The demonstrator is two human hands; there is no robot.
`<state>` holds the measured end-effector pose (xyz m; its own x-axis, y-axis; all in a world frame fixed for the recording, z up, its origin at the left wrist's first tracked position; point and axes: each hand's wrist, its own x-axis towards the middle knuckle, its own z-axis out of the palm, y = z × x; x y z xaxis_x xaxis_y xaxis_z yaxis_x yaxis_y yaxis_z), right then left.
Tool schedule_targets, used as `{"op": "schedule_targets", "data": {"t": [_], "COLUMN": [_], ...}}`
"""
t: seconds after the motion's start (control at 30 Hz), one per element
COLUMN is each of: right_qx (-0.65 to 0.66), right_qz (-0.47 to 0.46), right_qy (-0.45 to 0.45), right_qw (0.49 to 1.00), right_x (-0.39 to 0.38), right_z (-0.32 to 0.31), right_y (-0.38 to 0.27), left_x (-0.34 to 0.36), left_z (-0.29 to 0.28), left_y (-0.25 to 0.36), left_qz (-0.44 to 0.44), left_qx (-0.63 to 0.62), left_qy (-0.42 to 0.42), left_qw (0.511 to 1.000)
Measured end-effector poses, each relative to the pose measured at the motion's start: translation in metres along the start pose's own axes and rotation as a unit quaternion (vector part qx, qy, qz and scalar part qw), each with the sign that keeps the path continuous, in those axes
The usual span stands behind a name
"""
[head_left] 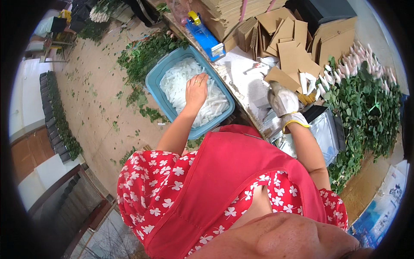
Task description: The person arranges artificial flowers into a black rectangular container. They pick up bunches of flowers with green leaves and pink buds, place them into the container, and adjust their positions. The person also handles cardboard pieces and a plastic bag during the process.
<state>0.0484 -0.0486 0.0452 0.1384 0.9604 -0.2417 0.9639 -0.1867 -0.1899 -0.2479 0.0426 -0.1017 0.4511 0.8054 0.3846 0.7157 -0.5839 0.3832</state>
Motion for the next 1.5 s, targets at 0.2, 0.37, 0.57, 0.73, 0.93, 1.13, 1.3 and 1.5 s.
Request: {"op": "schedule_targets", "data": {"t": [0.2, 0.37, 0.57, 0.73, 0.93, 1.13, 1.3, 1.5], "right_qx": [0.151, 0.107, 0.231, 0.352, 0.375, 0.694, 0.519, 0.447], "right_qz": [-0.236, -0.069, -0.121, -0.082, -0.059, 0.092, 0.108, 0.093], "right_qy": [0.176, -0.015, -0.077, -0.047, -0.178, -0.247, -0.116, 0.082], "right_qw": [0.944, 0.992, 0.962, 0.931, 0.908, 0.67, 0.84, 0.886], "right_x": [0.087, 0.149, 0.134, 0.144, 0.004, -0.018, -0.072, -0.254], "right_z": [-0.028, -0.039, -0.005, 0.014, -0.044, 0.066, 0.001, 0.042], "right_y": [-0.099, -0.132, -0.108, -0.101, -0.061, -0.036, -0.006, 0.112], "left_x": [0.048, 0.071, 0.045, 0.074, 0.076, 0.116, 0.101, 0.14], "left_z": [0.023, 0.025, 0.008, 0.01, -0.01, 0.006, -0.003, -0.029], "left_y": [0.069, 0.088, 0.043, 0.041, 0.018, 0.02, 0.03, 0.263], "left_qz": [0.088, 0.013, -0.316, -0.352, -0.348, -0.386, -0.576, -0.014], "left_qx": [-0.082, -0.149, -0.301, -0.404, -0.633, -0.481, -0.581, -0.611], "left_qy": [0.045, -0.011, -0.019, -0.032, -0.02, 0.038, -0.27, -0.514], "left_qw": [0.992, 0.989, 0.9, 0.844, 0.691, 0.786, 0.508, 0.602]}}
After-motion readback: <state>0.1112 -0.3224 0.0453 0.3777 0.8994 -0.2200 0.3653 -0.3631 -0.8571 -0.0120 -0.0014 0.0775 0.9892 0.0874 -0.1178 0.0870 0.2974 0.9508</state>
